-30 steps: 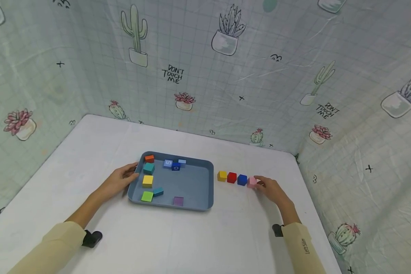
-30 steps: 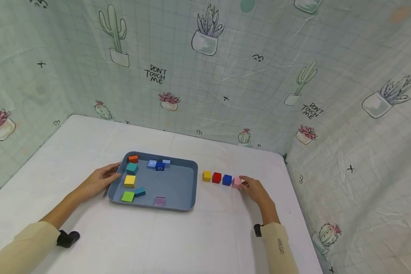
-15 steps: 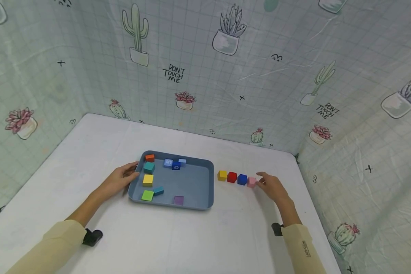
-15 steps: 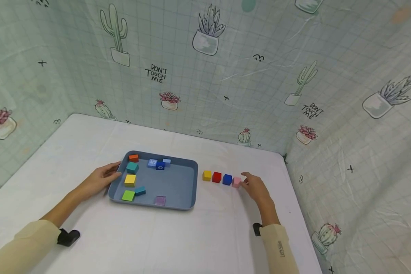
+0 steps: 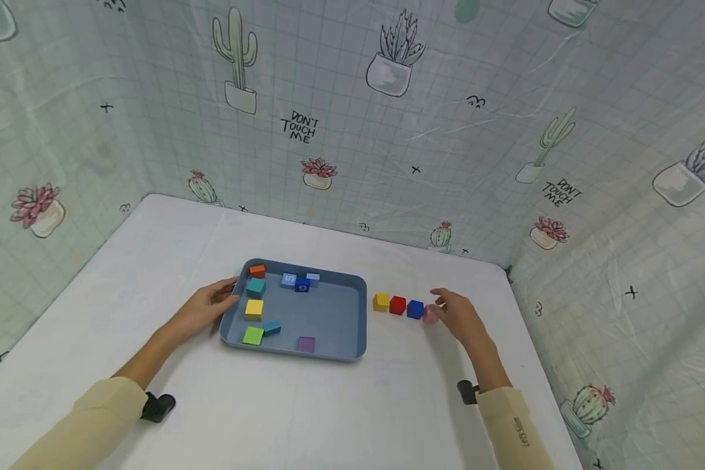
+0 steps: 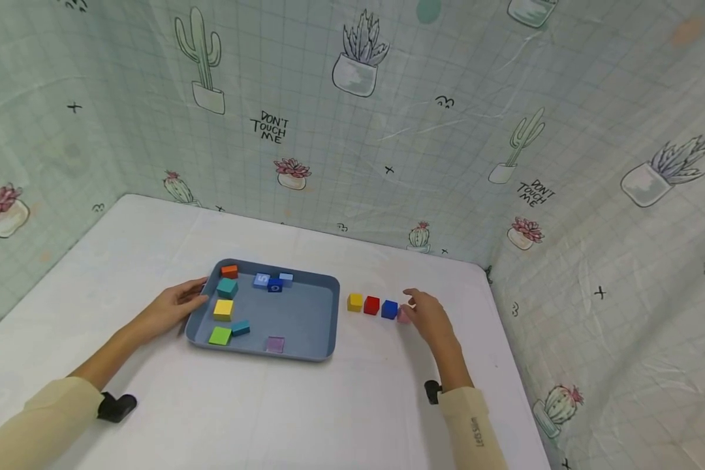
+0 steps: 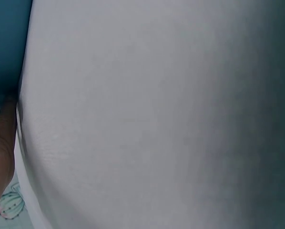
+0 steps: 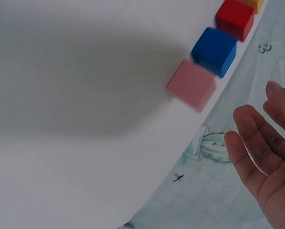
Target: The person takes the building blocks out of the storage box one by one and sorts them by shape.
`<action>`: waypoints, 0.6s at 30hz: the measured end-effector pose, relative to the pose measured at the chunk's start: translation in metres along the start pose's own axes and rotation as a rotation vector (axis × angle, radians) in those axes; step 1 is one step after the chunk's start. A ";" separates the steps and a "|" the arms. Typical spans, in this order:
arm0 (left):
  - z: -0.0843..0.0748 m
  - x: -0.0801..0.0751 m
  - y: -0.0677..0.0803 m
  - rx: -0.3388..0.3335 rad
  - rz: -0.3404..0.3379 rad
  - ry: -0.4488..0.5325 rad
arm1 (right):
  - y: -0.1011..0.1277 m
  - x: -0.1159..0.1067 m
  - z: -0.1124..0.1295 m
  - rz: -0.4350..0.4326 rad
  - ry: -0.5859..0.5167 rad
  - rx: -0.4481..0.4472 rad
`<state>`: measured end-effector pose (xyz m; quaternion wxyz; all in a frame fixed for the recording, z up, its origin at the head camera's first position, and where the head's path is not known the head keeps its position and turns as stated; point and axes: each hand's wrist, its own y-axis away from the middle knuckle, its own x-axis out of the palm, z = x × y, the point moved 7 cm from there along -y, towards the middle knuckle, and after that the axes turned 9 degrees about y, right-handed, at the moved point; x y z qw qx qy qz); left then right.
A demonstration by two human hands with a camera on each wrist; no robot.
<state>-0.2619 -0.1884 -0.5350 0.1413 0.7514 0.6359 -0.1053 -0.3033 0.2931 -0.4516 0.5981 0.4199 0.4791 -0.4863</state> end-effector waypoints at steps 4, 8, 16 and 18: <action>-0.001 0.000 0.000 0.003 -0.002 0.000 | 0.000 0.001 0.015 0.020 -0.020 0.006; 0.000 0.000 0.000 -0.004 0.000 0.004 | -0.001 0.004 0.030 0.013 -0.041 -0.032; -0.002 -0.001 0.001 -0.006 0.003 0.017 | 0.003 0.004 0.055 -0.072 -0.072 -0.158; -0.001 -0.001 0.001 -0.008 0.003 0.014 | 0.004 0.003 0.060 -0.084 -0.087 -0.182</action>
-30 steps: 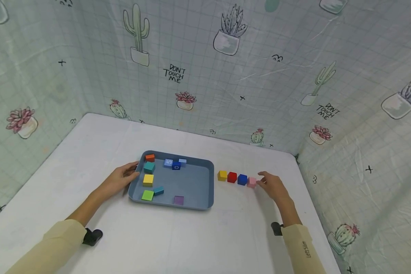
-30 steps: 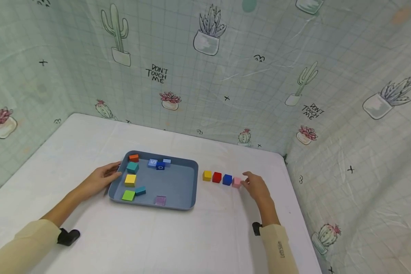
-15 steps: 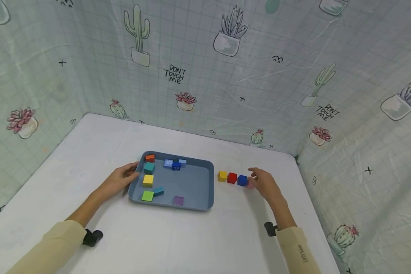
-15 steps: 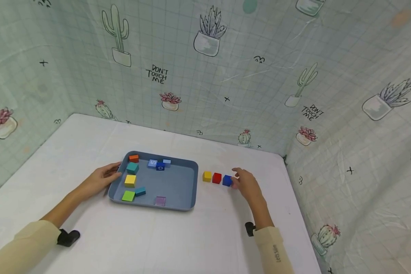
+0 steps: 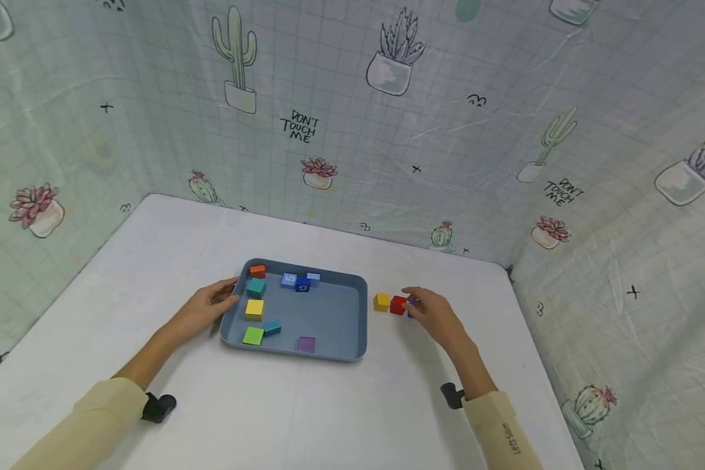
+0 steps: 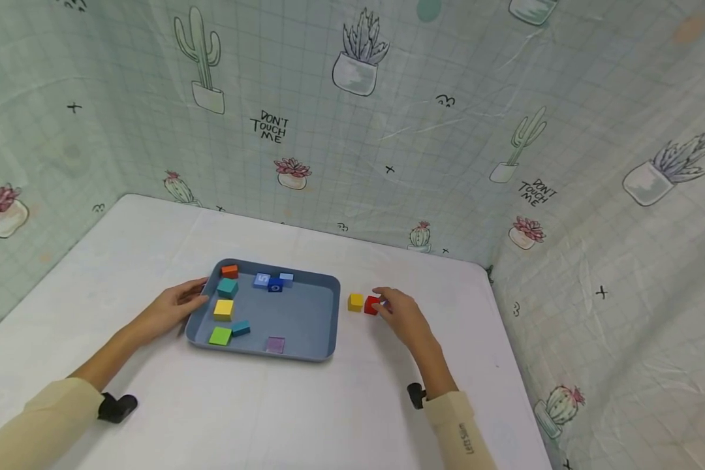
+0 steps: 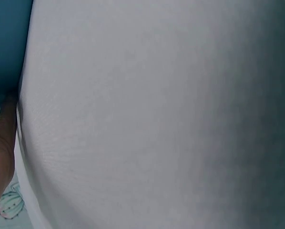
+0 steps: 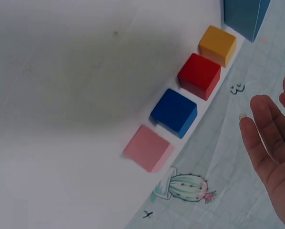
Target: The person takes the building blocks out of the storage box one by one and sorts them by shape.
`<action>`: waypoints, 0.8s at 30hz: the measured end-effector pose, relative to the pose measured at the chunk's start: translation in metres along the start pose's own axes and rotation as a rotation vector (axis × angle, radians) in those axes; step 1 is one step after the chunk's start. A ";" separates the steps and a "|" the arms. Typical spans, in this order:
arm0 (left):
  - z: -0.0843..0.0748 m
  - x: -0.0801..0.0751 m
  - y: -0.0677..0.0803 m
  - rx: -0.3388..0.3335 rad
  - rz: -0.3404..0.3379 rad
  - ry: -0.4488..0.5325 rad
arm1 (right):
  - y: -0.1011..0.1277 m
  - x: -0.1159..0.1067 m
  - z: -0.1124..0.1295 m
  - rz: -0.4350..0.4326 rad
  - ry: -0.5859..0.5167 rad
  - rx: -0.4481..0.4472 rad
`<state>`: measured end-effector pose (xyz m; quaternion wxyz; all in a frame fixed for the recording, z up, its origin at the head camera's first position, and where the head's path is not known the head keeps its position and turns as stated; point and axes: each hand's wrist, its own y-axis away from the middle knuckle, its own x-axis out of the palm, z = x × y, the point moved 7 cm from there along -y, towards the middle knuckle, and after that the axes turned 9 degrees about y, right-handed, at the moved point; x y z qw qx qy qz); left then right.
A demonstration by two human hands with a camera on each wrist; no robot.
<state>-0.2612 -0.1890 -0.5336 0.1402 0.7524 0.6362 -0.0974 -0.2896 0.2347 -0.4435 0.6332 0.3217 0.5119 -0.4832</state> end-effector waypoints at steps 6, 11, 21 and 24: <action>0.000 0.000 0.000 0.000 -0.008 -0.011 | -0.003 0.004 0.015 0.013 -0.049 -0.048; -0.002 0.001 0.001 0.006 -0.008 -0.012 | -0.004 0.007 0.024 0.039 -0.061 -0.067; -0.004 0.001 -0.001 0.024 0.005 -0.029 | -0.005 0.010 0.037 0.024 -0.075 -0.158; -0.005 0.001 -0.001 0.024 0.007 -0.028 | -0.006 0.011 0.040 0.036 -0.094 -0.160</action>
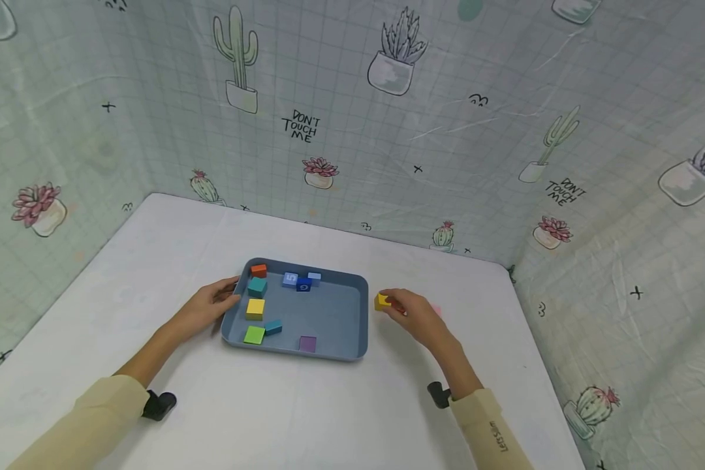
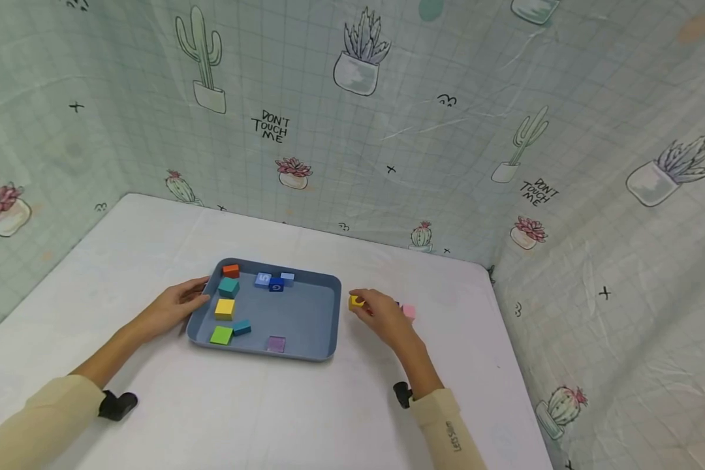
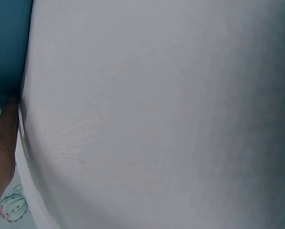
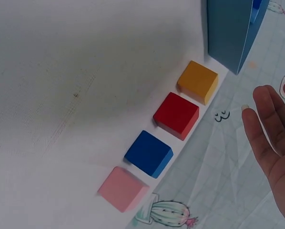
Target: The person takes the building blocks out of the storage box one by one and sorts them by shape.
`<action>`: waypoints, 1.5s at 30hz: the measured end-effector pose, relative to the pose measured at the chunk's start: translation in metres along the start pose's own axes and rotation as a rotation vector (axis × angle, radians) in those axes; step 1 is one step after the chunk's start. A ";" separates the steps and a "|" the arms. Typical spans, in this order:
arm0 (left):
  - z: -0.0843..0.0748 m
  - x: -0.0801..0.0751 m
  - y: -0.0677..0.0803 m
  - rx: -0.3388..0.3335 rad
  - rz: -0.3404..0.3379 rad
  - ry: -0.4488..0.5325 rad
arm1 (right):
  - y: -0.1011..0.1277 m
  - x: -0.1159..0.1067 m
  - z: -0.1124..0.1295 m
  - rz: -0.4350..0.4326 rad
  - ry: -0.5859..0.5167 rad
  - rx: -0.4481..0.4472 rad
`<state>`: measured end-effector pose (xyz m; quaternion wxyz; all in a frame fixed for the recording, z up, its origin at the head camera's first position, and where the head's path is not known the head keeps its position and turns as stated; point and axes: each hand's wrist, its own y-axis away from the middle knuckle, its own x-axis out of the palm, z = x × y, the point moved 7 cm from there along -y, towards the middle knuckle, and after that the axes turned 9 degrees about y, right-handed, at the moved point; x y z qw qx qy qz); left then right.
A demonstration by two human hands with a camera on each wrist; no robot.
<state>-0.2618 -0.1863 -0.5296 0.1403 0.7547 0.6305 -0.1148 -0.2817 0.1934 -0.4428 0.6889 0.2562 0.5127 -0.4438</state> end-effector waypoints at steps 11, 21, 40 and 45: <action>0.002 0.000 0.000 -0.001 0.003 -0.008 | -0.005 0.009 0.013 0.053 -0.019 -0.012; 0.000 -0.001 -0.002 0.006 0.007 -0.008 | -0.010 0.020 0.027 0.086 -0.065 -0.087; 0.003 0.003 -0.003 -0.020 0.013 0.013 | -0.018 0.046 0.059 0.207 0.002 -0.158; 0.004 0.002 -0.002 -0.027 0.012 0.007 | -0.024 0.050 0.068 0.211 0.003 -0.172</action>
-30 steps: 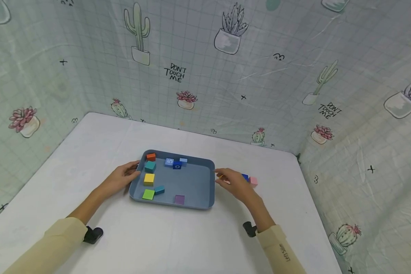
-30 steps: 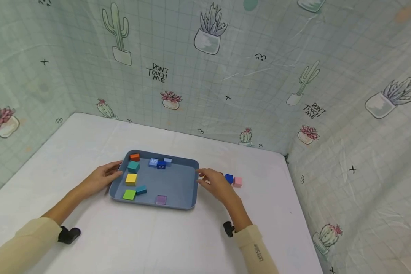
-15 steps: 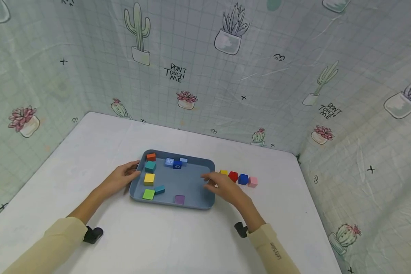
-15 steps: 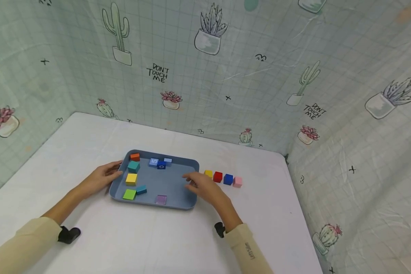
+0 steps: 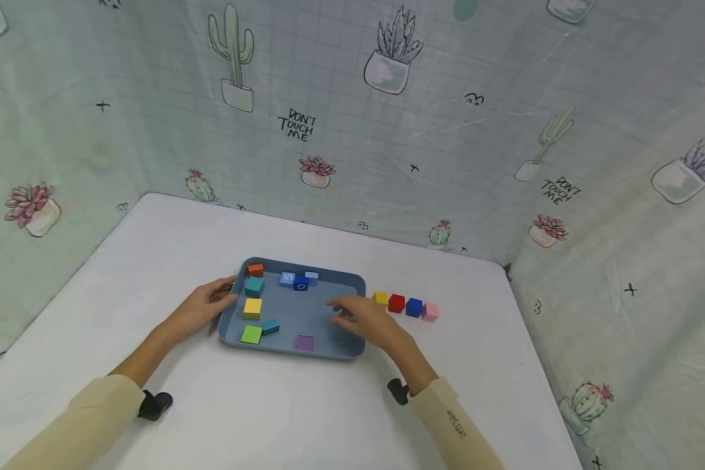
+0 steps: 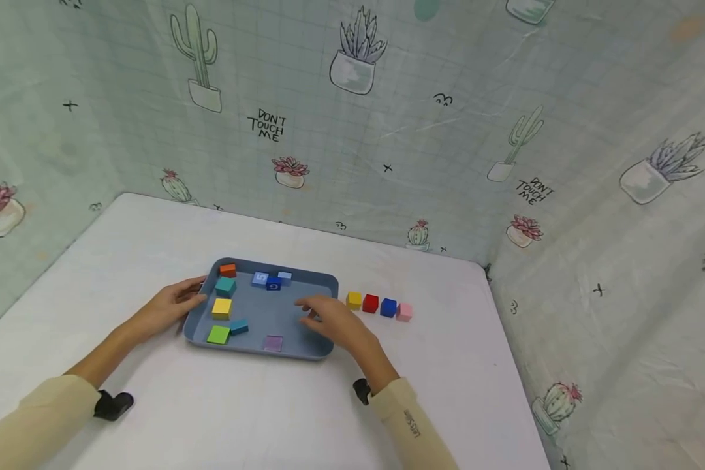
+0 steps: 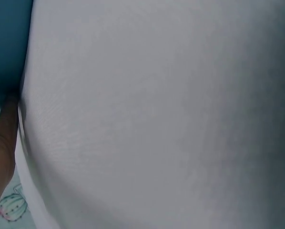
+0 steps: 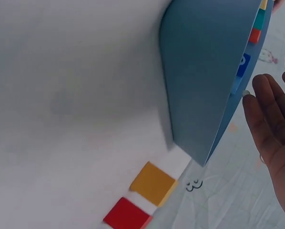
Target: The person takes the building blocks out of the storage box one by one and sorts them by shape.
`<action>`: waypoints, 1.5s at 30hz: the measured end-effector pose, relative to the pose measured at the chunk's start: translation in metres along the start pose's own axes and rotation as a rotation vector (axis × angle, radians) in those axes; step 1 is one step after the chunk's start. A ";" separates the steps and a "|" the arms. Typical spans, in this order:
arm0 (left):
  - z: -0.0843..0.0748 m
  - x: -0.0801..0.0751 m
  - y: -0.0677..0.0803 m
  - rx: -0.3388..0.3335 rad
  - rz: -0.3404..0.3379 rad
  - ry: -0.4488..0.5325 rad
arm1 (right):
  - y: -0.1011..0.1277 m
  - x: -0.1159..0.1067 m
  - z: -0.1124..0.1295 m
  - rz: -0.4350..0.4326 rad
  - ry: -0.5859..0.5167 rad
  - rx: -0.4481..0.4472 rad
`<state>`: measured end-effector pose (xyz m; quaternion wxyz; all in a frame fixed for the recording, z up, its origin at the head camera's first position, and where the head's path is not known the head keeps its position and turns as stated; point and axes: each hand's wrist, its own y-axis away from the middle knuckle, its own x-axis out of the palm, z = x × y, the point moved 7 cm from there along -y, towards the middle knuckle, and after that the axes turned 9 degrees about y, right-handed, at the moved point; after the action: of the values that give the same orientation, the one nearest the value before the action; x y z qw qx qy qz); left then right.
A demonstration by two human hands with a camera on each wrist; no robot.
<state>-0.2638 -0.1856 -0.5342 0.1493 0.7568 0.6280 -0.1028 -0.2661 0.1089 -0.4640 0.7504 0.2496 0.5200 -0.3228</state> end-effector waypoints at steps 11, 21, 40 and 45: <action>0.002 0.001 0.001 0.011 -0.004 0.013 | -0.012 0.005 0.014 0.000 0.005 -0.001; 0.002 0.000 0.001 0.010 -0.006 0.010 | -0.026 0.012 0.017 -0.016 0.015 0.050; -0.002 0.000 0.003 0.011 -0.010 0.007 | -0.037 0.024 0.025 -0.050 -0.001 0.091; -0.002 0.000 0.002 0.025 -0.009 -0.002 | -0.043 0.027 0.029 -0.037 -0.003 0.084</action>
<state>-0.2619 -0.1857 -0.5322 0.1401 0.7557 0.6299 -0.1119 -0.2734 0.0534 -0.4814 0.7340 0.2705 0.5094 -0.3586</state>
